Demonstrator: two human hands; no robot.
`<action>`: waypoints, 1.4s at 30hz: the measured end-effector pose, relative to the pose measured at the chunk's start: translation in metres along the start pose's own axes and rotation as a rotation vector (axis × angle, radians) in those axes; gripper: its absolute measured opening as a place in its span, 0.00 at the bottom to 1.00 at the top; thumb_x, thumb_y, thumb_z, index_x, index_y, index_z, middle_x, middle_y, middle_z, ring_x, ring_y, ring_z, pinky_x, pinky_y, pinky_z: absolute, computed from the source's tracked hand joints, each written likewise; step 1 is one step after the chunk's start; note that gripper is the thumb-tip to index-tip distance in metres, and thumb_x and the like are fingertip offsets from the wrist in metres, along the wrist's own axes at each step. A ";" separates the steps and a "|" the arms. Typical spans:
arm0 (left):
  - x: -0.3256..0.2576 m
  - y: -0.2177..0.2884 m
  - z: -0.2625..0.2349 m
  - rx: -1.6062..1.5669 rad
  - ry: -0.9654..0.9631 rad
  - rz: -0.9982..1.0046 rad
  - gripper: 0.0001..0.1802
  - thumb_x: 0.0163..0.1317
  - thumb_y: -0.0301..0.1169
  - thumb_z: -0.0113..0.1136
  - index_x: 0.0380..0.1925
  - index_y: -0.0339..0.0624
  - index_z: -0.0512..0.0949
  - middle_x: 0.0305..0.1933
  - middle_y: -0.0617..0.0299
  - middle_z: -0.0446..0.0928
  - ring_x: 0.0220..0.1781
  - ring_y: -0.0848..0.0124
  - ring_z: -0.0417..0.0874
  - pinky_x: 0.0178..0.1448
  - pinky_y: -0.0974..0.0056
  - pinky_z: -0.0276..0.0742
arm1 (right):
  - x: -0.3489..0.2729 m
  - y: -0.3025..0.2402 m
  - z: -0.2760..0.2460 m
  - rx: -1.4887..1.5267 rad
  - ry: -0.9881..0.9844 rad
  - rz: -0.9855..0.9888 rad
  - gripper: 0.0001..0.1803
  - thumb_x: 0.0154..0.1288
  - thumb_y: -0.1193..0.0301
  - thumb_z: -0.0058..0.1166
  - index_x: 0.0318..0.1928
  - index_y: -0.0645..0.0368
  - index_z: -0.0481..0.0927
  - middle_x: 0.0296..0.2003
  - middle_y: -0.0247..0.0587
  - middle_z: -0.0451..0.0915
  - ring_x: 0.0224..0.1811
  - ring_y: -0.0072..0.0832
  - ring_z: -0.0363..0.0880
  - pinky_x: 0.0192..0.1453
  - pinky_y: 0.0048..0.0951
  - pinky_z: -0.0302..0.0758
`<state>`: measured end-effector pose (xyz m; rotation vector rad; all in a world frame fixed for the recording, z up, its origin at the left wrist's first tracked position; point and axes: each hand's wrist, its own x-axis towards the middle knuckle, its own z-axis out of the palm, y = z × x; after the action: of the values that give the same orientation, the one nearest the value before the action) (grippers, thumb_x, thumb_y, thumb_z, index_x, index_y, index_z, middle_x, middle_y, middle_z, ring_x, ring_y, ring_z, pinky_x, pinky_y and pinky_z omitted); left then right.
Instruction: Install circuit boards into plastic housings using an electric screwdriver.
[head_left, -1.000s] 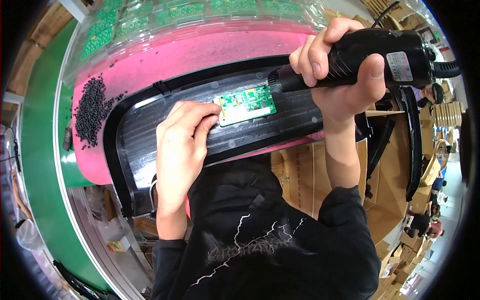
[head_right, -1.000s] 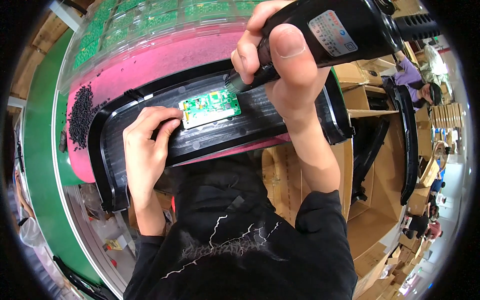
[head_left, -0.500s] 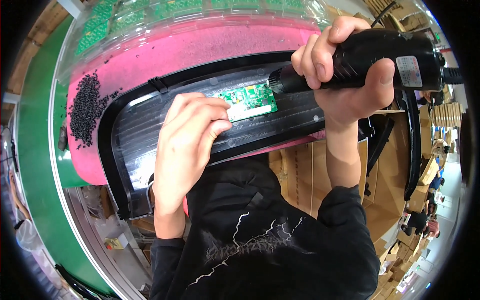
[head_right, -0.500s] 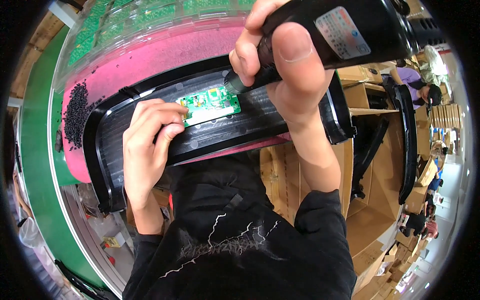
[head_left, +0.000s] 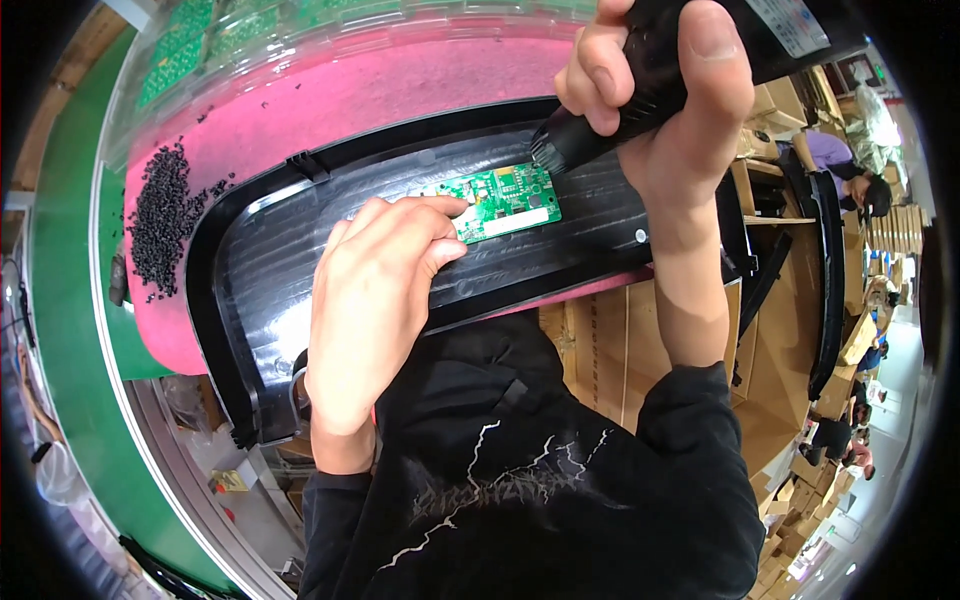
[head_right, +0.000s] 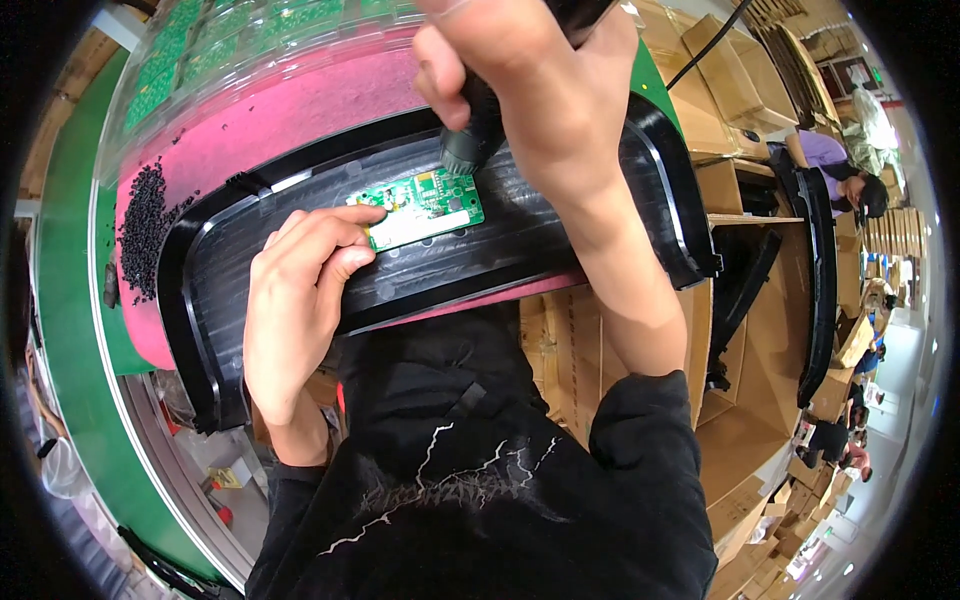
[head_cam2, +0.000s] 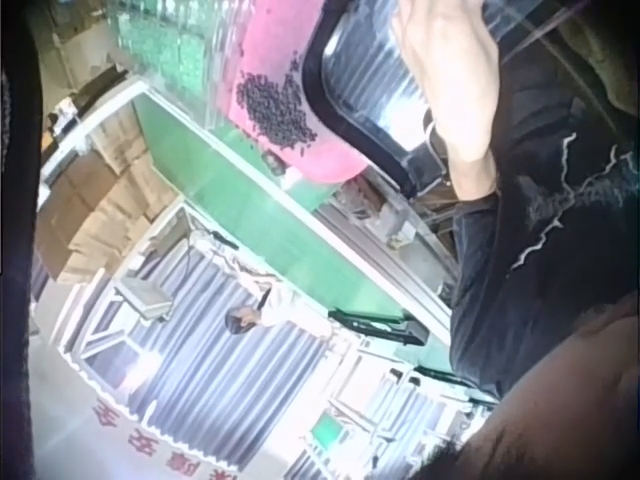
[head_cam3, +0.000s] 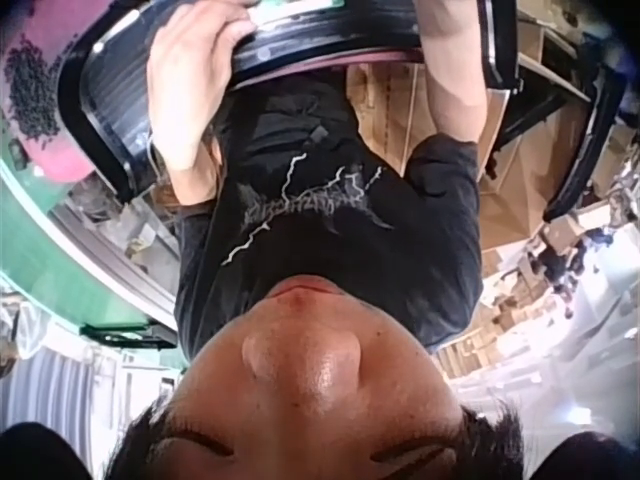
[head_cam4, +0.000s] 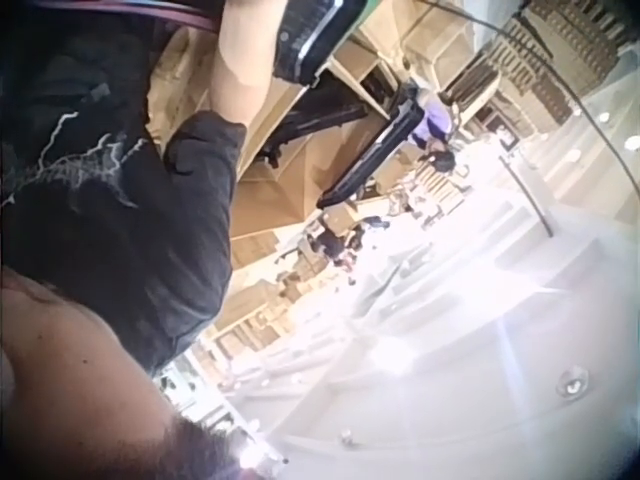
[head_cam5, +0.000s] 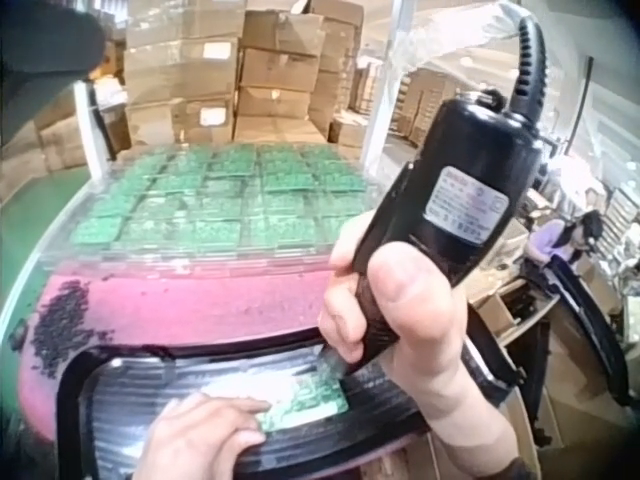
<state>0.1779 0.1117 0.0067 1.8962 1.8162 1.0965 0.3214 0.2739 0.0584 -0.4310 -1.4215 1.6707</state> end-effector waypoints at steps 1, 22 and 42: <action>0.001 0.000 0.002 -0.004 -0.002 0.009 0.05 0.61 0.28 0.63 0.31 0.39 0.78 0.43 0.63 0.84 0.42 0.61 0.80 0.47 0.59 0.71 | 0.025 0.022 -0.019 0.332 -0.391 -0.253 0.27 0.65 0.52 0.60 0.45 0.64 0.71 0.18 0.40 0.70 0.16 0.26 0.65 0.25 0.25 0.66; -0.012 0.009 -0.005 -0.349 0.374 0.190 0.10 0.43 0.22 0.73 0.27 0.37 0.82 0.28 0.61 0.82 0.31 0.65 0.81 0.38 0.62 0.77 | -0.049 -0.067 0.022 0.301 -0.341 -0.245 0.26 0.51 0.50 0.61 0.40 0.55 0.69 0.18 0.27 0.75 0.15 0.20 0.74 0.25 0.25 0.74; -0.018 -0.005 -0.009 -0.142 0.293 -0.048 0.06 0.57 0.27 0.68 0.29 0.35 0.81 0.39 0.56 0.85 0.43 0.59 0.81 0.49 0.59 0.75 | -0.023 -0.024 0.065 -0.203 -0.018 -0.170 0.40 0.59 0.31 0.54 0.40 0.62 0.71 0.16 0.39 0.71 0.12 0.26 0.65 0.20 0.29 0.66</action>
<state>0.1698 0.0931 0.0036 1.6728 1.8619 1.5093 0.2955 0.2151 0.0927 -0.3958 -1.6025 1.4044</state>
